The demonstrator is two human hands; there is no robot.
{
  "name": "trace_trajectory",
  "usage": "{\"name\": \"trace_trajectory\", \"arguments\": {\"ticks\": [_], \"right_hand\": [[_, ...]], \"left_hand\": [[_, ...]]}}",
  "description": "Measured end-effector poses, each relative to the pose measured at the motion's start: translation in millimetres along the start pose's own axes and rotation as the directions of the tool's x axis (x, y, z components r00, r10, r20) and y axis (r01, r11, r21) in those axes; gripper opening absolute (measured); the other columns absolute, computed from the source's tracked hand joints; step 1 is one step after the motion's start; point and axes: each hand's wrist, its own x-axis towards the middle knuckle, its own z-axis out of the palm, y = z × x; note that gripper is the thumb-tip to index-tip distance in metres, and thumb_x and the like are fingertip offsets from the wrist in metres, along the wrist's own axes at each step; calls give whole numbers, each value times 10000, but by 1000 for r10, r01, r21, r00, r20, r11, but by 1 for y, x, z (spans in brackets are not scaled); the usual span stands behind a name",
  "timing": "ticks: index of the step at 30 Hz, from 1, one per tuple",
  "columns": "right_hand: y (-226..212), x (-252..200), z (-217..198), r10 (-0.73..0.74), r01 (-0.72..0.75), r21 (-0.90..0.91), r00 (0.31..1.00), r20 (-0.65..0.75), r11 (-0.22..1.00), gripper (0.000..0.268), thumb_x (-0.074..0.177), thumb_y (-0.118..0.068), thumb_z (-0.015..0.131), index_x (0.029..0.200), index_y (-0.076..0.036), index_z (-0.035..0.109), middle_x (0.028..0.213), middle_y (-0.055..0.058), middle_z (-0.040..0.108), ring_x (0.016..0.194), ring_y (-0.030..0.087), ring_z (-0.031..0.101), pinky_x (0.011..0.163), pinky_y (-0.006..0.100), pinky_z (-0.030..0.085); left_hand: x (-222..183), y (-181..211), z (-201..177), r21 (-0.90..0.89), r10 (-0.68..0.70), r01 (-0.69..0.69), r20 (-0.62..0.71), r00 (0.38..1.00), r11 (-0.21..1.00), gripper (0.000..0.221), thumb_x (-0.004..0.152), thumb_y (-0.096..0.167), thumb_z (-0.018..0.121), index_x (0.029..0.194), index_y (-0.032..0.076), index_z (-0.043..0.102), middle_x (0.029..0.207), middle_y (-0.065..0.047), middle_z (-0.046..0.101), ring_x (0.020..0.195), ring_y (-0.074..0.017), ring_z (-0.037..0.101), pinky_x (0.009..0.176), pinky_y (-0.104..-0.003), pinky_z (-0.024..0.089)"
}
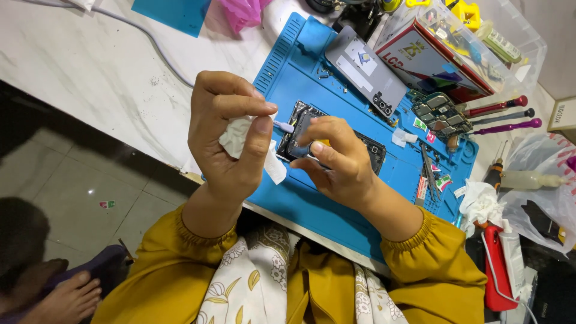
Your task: Repairing a mobile phone by disassembling components with a screwdriver and cleaning them with a cloth
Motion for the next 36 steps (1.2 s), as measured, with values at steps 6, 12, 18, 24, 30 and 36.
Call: {"name": "trace_trajectory", "arguments": {"ticks": [6,12,18,24,30,36], "right_hand": [[-1,-1,6,36,-61,280,995,94,958,670,1090,119,550,1557,-248,240,1186,178,698,972,334,734,975,500,620],[-2,8,-1,-6,-23,248,993,116,968,679,1097,55,596,1580,-220,204,1291,208,642,1135,359,700,1109,549,553],[4,1,6,-7,6,158,1000,9,987,825,993,5,808,1550,-228,246,1080,158,682,896,315,682,899,478,592],[-4,8,-7,56,-166,440,966,253,883,742,1116,183,368,1618,-331,182,1494,302,530,1346,450,660,1081,451,581],[4,4,1,5,-7,121,1000,14,993,848,1008,-83,812,1566,-291,208,1020,133,678,802,289,652,780,435,500],[4,5,-1,52,-121,460,986,160,880,430,1152,26,344,1478,-239,250,1261,280,642,1098,414,734,1006,545,587]], "left_hand": [[-1,0,0,-13,-3,3,4,1000,1000,82,1008,144,571,1022,111,645,1034,-96,545,966,-192,556,845,-313,511],[0,1,0,-11,-13,13,-3,1000,1000,88,1016,152,572,1030,110,648,1044,-98,541,953,-195,560,849,-312,519],[0,1,0,-5,-4,4,13,1000,1000,92,1025,155,563,1027,109,642,1033,-107,532,948,-207,567,862,-323,511],[-1,0,0,-20,-4,4,-3,1000,1000,97,1023,174,568,1024,115,645,1025,-94,544,971,-193,561,853,-314,514],[0,1,0,-3,-8,8,8,1000,1000,89,1018,150,567,1019,100,641,1034,-110,532,950,-207,566,860,-321,516],[0,0,-1,-26,-11,12,16,1000,1000,78,1019,142,568,1031,111,639,1050,-97,534,955,-197,565,860,-316,508]]}}
